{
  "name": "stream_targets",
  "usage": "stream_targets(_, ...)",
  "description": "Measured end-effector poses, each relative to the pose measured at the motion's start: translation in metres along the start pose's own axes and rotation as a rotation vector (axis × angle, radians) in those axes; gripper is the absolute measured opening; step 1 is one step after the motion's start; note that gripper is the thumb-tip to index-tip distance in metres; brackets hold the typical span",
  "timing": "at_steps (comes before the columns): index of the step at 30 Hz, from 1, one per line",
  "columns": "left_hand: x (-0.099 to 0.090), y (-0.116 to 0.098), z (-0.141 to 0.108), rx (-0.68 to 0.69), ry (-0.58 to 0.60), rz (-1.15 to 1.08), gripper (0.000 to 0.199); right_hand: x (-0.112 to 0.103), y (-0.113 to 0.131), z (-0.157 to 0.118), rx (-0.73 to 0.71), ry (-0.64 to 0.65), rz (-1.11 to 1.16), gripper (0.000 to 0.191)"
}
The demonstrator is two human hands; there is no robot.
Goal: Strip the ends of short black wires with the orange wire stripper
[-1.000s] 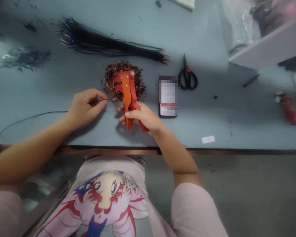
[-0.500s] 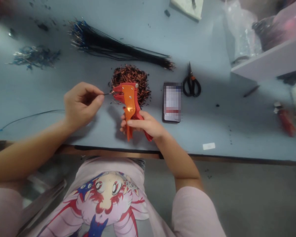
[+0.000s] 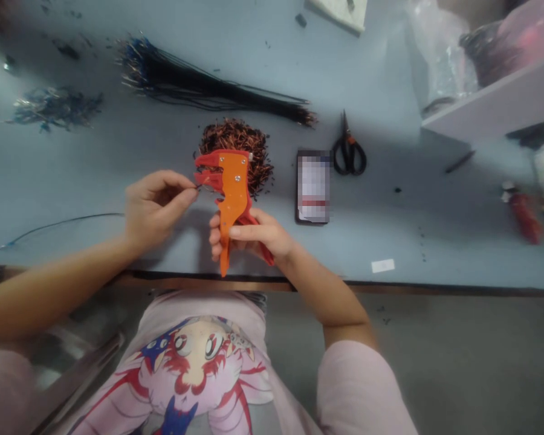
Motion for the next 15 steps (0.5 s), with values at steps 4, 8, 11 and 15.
stream_targets(4,0.017,0.008,-0.007,-0.115,0.11,-0.125,0.006,0.007,-0.006,0.003,0.042,0.081,0.071,0.039)
stream_targets(8,0.029,0.008,-0.009,-0.146,0.194,-0.258,0.01,0.011,-0.011,0.003,0.064,0.153,0.114,0.035)
stream_targets(11,0.032,0.009,-0.009,-0.156,0.218,-0.287,0.011,0.011,-0.015,0.003,0.072,0.179,0.111,0.036)
stream_targets(15,0.036,0.008,-0.01,-0.154,0.252,-0.327,0.009,0.009,-0.02,0.002,0.089,0.206,0.097,0.037)
Point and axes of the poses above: each hand's wrist, its own z-axis towards the middle knuckle, its own x-axis out of the palm, y = z × x, the point moved 10 cm from there along z, towards the middle knuckle, and after that the axes turned 1 degree about -z, right-handed, at the moved point
